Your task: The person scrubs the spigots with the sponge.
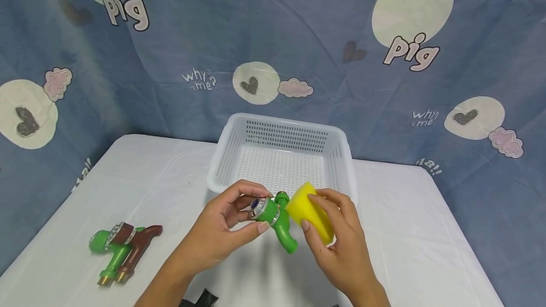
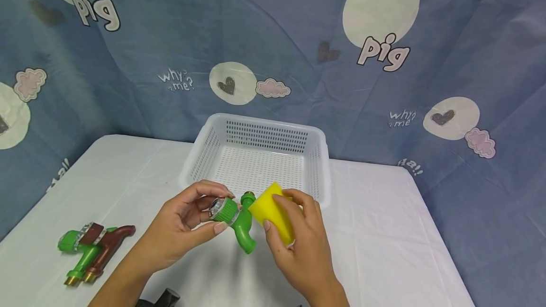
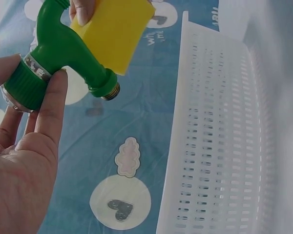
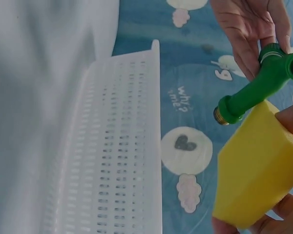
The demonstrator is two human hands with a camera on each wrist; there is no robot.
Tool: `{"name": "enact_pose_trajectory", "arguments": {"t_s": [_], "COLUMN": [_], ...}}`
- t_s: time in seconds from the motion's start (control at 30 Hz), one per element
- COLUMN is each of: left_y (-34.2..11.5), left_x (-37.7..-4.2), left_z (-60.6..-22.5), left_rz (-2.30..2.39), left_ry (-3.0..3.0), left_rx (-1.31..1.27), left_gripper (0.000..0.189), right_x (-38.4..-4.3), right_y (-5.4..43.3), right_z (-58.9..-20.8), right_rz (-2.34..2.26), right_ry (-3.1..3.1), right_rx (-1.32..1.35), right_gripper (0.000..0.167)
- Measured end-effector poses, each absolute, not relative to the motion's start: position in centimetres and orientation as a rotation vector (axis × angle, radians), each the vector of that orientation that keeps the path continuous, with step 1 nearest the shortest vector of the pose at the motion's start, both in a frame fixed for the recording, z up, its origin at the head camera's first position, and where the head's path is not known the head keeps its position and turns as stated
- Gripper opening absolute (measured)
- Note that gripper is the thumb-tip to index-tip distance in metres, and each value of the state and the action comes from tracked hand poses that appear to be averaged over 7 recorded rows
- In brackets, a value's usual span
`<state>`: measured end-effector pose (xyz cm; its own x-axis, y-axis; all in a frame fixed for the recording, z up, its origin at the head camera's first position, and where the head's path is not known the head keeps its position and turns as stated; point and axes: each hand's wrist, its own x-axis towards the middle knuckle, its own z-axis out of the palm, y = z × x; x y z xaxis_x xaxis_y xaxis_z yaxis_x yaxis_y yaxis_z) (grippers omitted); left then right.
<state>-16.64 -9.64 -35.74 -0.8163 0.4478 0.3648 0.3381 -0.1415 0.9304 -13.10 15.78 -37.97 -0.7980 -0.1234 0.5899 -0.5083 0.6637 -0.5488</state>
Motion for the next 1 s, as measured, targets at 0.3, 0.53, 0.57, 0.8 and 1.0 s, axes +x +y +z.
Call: {"name": "enact_pose_trajectory", "arguments": {"t_s": [0.3,0.53,0.57,0.8,1.0], "left_y": [-9.58,-9.57,-9.58,-9.6,-9.66], "left_x": [-16.56,-16.49,-16.49,-16.55,-16.5], "left_z": [-35.83,-35.7,-35.68,-35.72,-35.9], "left_rz": [2.14,2.131,2.131,2.139,2.142], "left_ry": [2.016,2.025,2.025,2.017,1.99], "left_rx": [0.891,0.89,0.895,0.907,0.929], "left_gripper": [0.043,0.043,0.044,0.044,0.043], "right_x": [-12.87,-13.31,-13.37,-13.12,-12.91], "right_y": [15.64,15.63,15.66,15.66,15.46], "right_z": [-37.99,-38.19,-38.16,-37.84,-38.02], "right_rz": [1.072,0.99,0.978,1.061,1.12], "right_ry": [-2.344,-2.31,-2.299,-2.214,-2.245], "right_rx": [0.496,0.503,0.496,0.52,0.58], "right_gripper": [0.05,0.048,0.048,0.052,0.055]}}
